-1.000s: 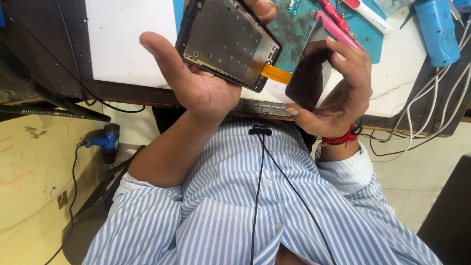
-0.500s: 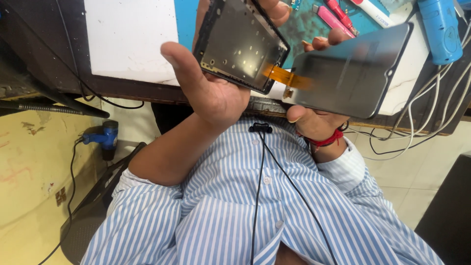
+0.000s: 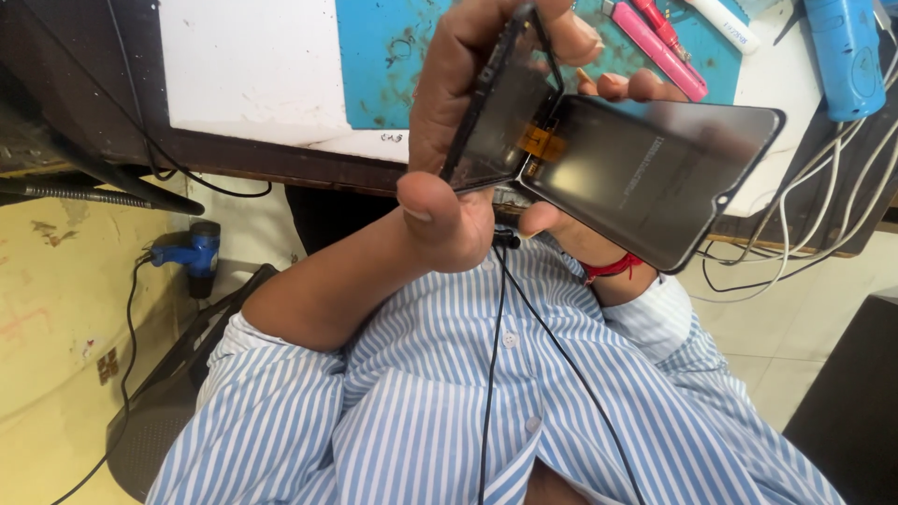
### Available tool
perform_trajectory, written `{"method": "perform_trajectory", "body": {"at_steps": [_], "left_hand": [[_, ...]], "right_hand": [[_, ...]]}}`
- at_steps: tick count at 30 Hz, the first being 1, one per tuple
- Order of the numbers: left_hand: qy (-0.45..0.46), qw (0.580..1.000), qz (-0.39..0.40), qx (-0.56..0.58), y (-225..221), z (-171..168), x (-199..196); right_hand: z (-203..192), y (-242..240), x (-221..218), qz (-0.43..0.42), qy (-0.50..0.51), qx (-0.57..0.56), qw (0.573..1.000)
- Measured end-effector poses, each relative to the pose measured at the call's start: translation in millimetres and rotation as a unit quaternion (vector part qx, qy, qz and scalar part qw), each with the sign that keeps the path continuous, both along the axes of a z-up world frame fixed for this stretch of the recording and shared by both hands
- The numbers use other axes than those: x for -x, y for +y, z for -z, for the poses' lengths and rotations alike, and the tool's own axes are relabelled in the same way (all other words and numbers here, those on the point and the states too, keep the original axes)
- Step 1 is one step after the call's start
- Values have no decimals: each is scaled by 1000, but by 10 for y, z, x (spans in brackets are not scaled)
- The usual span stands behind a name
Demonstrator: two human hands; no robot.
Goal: The person disassembles a smartphone, removes the back cover and battery, and then reassembles it by reconnecting the battery and replacing the back cover. The person also plugs a charging cable into the phone to test it.
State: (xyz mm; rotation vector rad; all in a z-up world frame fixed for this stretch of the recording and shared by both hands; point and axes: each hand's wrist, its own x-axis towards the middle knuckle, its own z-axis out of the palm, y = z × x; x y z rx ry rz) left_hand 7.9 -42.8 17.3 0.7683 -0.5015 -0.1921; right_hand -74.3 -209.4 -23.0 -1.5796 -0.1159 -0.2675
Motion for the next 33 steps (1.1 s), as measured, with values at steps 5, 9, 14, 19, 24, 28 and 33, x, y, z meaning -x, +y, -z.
{"method": "perform_trajectory", "body": {"at_steps": [5,9,14,19,24,28,33], "left_hand": [[-16,999,3,-31,23,-102,-3],[-40,998,16,-51,56,-160,-16],[-99,993,16,-65,75,-171,-28],[-144,986,-15,-76,8,-132,-59],[-101,993,48,-34,12,-121,-8],[-109,993,30,-38,-39,-115,-40],[-100,993,49,-28,5,-57,-65]], "right_hand": [[-126,57,72,16,15,57,998],[-206,105,-51,-1,2,29,1000],[-369,182,-170,19,125,-310,942],[-247,167,-90,50,-39,85,994],[-198,93,-50,49,-26,152,987],[-249,129,-99,39,-49,160,985],[-231,193,-264,4,-155,136,978]]}}
